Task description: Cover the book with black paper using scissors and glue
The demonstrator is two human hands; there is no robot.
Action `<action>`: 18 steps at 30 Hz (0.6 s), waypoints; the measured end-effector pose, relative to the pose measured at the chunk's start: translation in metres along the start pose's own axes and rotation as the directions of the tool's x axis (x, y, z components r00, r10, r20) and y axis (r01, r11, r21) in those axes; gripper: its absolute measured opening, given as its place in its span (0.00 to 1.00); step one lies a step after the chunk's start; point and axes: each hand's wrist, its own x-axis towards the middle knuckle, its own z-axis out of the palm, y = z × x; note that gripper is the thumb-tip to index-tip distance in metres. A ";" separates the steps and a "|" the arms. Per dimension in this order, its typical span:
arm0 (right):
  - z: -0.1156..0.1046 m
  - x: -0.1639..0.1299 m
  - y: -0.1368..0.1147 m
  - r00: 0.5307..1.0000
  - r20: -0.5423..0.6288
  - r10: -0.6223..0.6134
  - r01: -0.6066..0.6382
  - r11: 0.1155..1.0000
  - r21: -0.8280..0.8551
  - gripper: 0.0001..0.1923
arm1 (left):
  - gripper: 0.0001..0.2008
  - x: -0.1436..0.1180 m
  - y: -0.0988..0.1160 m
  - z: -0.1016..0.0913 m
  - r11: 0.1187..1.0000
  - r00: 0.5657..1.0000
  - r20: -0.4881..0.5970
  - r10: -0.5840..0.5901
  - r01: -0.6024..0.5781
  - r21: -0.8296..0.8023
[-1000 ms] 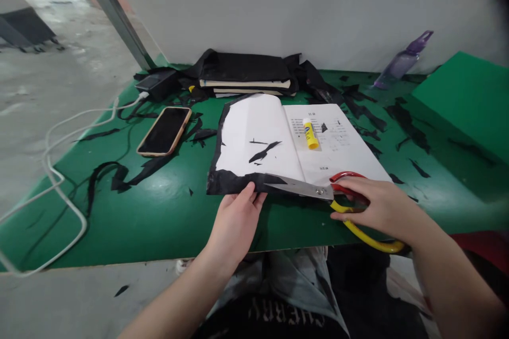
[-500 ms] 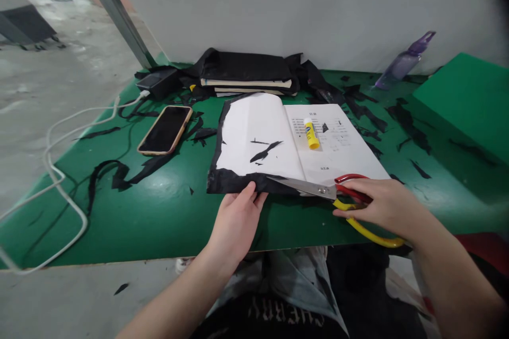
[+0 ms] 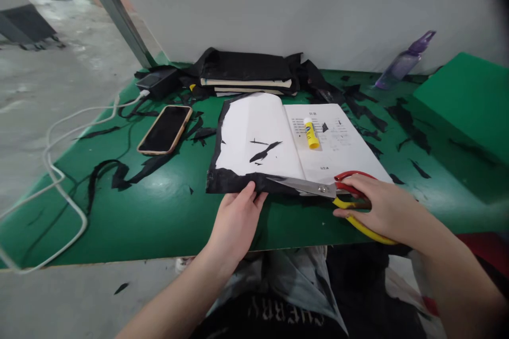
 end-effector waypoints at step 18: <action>-0.009 0.016 -0.014 0.998 0.064 -0.022 0.024 0.999 -0.022 0.30 | 0.18 -0.003 -0.004 -0.002 0.995 0.993 0.108 0.047 -0.056 0.079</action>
